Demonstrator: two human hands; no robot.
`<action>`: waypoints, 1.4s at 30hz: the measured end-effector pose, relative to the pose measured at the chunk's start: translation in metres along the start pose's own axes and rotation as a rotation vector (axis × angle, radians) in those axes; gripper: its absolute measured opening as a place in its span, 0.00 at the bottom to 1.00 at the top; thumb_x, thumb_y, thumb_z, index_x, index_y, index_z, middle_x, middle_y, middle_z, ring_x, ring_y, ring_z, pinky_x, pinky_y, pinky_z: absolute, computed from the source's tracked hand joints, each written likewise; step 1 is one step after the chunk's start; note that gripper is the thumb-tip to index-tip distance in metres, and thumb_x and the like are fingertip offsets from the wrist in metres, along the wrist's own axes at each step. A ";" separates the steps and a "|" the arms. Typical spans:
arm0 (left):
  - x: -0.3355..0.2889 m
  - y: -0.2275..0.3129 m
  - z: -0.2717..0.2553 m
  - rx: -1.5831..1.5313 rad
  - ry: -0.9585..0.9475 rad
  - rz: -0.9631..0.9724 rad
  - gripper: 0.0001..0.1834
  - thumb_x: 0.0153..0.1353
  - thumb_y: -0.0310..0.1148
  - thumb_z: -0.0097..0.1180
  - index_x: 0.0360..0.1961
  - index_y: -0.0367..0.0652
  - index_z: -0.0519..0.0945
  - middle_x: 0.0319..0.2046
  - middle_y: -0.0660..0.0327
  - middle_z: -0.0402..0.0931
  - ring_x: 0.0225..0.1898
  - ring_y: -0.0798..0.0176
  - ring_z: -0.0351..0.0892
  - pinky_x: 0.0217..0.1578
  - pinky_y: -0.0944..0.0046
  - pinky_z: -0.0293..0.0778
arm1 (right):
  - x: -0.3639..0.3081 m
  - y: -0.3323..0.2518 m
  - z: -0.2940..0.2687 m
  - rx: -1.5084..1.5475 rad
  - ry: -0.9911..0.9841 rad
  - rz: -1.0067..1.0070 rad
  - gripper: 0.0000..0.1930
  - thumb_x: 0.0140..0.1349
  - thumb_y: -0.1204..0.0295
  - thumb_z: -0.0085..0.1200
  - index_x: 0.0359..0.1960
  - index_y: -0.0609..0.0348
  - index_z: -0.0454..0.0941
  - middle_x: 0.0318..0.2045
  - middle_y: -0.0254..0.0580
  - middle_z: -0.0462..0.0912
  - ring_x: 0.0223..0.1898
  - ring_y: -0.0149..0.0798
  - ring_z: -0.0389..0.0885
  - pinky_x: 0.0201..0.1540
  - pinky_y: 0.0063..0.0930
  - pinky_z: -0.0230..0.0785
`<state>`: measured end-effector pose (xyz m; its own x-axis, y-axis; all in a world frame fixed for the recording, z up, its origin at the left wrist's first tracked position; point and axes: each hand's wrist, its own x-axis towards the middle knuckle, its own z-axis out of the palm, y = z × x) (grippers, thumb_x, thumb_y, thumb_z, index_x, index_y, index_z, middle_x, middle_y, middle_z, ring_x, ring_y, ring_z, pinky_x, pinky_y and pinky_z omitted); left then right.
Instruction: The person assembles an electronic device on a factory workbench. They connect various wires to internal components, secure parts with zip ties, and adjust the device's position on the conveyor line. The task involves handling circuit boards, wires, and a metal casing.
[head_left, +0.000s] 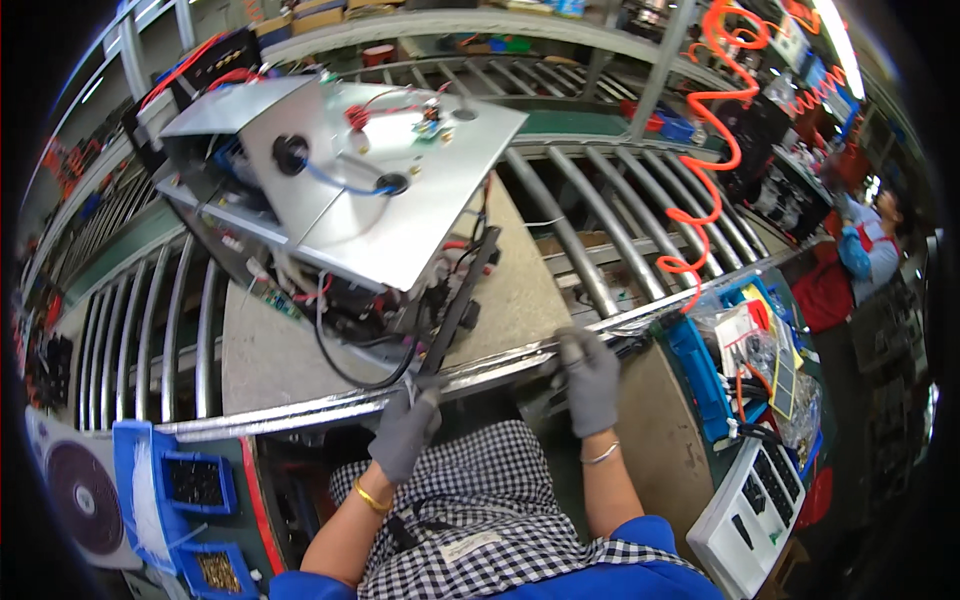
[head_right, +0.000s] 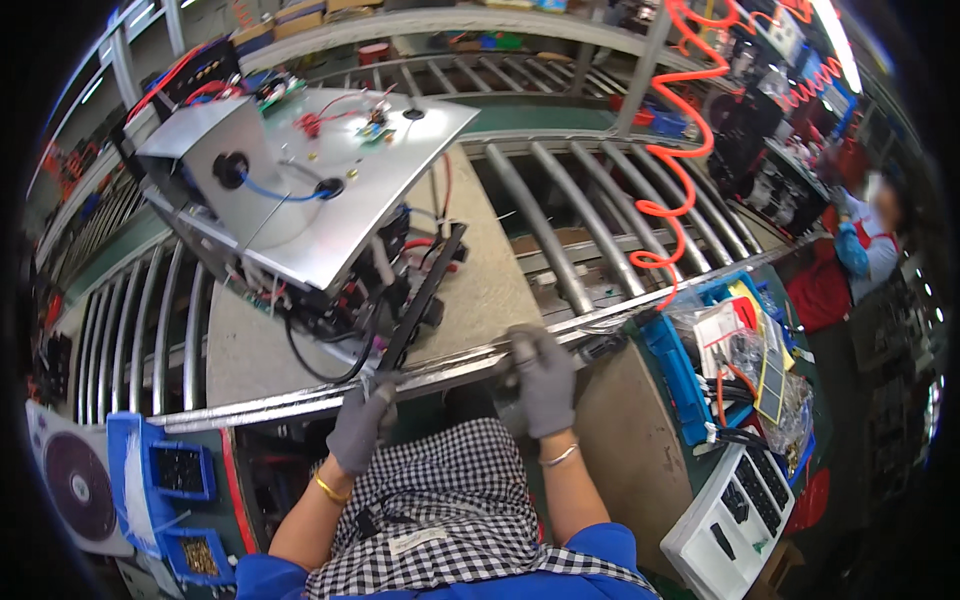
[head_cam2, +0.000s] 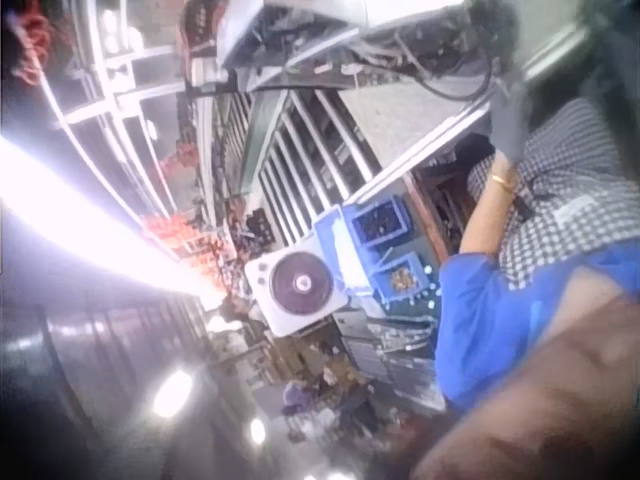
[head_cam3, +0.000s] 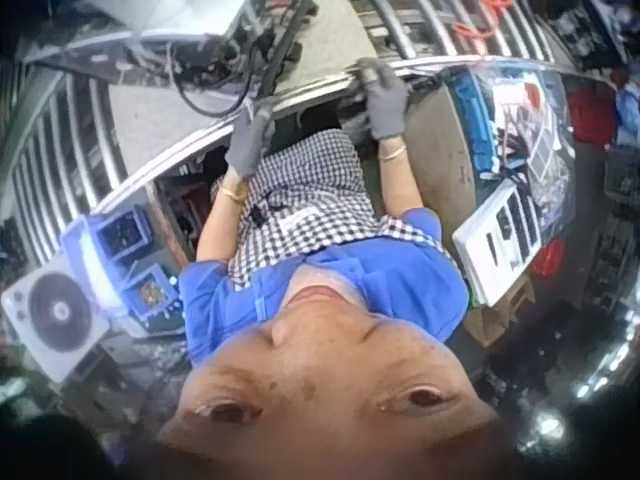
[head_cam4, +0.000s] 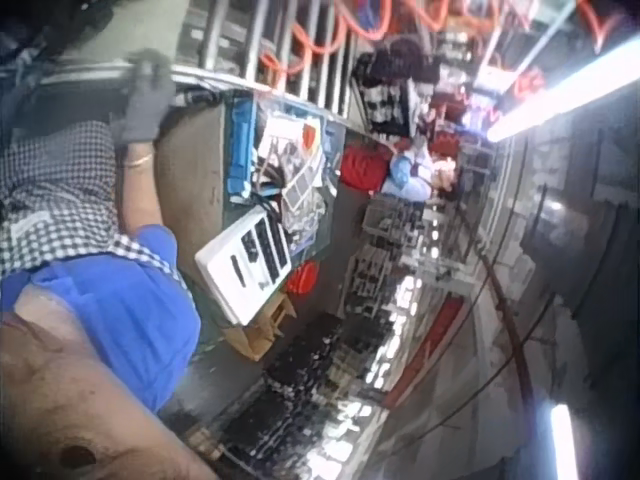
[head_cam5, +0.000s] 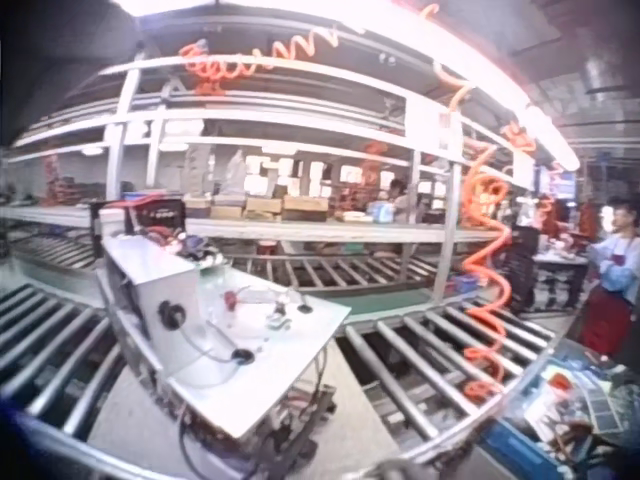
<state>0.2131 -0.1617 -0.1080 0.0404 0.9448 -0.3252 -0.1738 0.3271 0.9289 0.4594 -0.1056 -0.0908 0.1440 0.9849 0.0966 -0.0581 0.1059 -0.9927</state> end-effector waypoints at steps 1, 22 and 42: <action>0.002 0.001 -0.006 -0.039 0.035 -0.030 0.17 0.72 0.40 0.48 0.53 0.40 0.77 0.18 0.74 0.58 0.16 0.78 0.54 0.17 0.73 0.51 | 0.001 0.003 -0.006 -0.010 0.027 -0.029 0.14 0.72 0.65 0.55 0.48 0.66 0.79 0.34 0.37 0.84 0.27 0.25 0.81 0.25 0.17 0.70; 0.094 0.062 -0.013 0.789 0.484 0.595 0.19 0.63 0.37 0.49 0.49 0.35 0.78 0.45 0.38 0.78 0.50 0.34 0.75 0.51 0.43 0.70 | -0.002 0.020 0.011 0.043 -0.132 0.077 0.14 0.72 0.69 0.53 0.54 0.62 0.78 0.31 0.33 0.82 0.28 0.22 0.78 0.31 0.15 0.69; 0.204 0.029 -0.026 -0.260 0.286 0.296 0.21 0.74 0.52 0.46 0.45 0.46 0.78 0.24 0.62 0.78 0.22 0.67 0.75 0.24 0.65 0.69 | -0.005 0.018 0.024 0.052 -0.273 0.043 0.14 0.72 0.70 0.52 0.53 0.64 0.78 0.36 0.35 0.83 0.32 0.23 0.80 0.33 0.16 0.71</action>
<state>0.1905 0.0396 -0.1521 -0.3136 0.9415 -0.1231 -0.3788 -0.0051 0.9255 0.4343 -0.1058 -0.1078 -0.1309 0.9883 0.0778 -0.1097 0.0635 -0.9919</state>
